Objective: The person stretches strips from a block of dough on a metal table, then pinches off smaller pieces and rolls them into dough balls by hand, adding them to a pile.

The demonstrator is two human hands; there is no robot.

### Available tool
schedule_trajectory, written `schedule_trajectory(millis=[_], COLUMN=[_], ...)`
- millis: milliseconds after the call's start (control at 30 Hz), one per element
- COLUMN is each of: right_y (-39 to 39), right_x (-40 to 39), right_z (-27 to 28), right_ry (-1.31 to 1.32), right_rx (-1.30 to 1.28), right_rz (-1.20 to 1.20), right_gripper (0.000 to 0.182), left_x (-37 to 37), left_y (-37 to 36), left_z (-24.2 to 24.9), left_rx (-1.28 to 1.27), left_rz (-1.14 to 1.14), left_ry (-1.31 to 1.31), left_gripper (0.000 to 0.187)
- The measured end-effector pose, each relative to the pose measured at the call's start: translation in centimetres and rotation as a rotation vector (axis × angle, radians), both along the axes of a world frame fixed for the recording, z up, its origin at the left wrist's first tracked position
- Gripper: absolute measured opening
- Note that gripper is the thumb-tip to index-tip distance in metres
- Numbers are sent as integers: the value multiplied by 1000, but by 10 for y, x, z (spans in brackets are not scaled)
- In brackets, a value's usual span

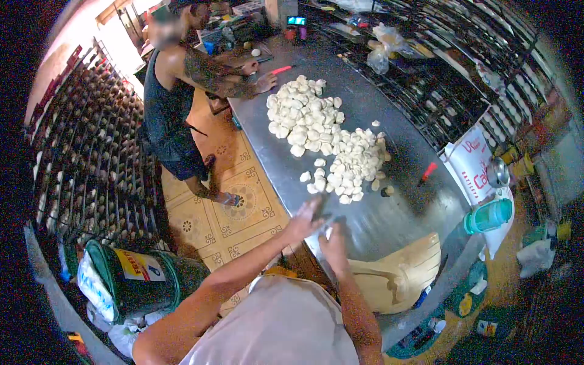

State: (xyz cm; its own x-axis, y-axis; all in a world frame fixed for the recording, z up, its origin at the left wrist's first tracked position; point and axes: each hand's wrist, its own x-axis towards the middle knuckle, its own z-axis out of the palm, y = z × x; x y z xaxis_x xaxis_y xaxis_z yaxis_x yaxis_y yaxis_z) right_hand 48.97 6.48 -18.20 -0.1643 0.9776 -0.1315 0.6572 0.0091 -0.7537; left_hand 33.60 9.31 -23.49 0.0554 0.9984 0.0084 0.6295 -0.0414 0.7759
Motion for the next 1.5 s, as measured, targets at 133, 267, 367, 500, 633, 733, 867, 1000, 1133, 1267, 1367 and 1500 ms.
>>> schedule_trajectory(millis=[133,267,367,500,633,733,867,1000,1133,1267,1367,1500], right_y=[-19,-24,-17,-18,-20,-24,0,-9,-16,-10,-10,-12], right_x=[25,34,20,21,27,12,23,49,49,37,35,24], right_z=[-33,-36,-34,-51,-23,-3,-5,-77,-79,-43,-26,16], right_ry=[36,158,-114,-255,-53,-94,40,6,-109,-154,-148,-137], right_rx=[238,344,-46,49,110,128,187,347,210,-6,-46,-1], right_rz=[189,244,209,304,349,339,154,239,211,220,287,376], right_gripper=[24,27,27,28,30,34,41,43,40,44,48,47], left_x=[19,36,43,34,29,14,12,35,55,54,46,32], left_y=[-29,-51,-46,-39,-12,16,4,-33,-40,-31,-23,9], left_z=[-43,-19,12,12,-9,-16,14,-3,-7,0,6,4], left_rx=[-93,-267,-175,-152,-168,-101,164,-117,-209,-75,-53,-108], left_rz=[-357,-123,15,1,80,293,-30,-315,-107,-12,48,192], left_ry=[-7,-2,181,177,222,190,40,-95,25,172,193,200], left_gripper=[44,46,49,50,51,44,39,34,41,48,50,43])
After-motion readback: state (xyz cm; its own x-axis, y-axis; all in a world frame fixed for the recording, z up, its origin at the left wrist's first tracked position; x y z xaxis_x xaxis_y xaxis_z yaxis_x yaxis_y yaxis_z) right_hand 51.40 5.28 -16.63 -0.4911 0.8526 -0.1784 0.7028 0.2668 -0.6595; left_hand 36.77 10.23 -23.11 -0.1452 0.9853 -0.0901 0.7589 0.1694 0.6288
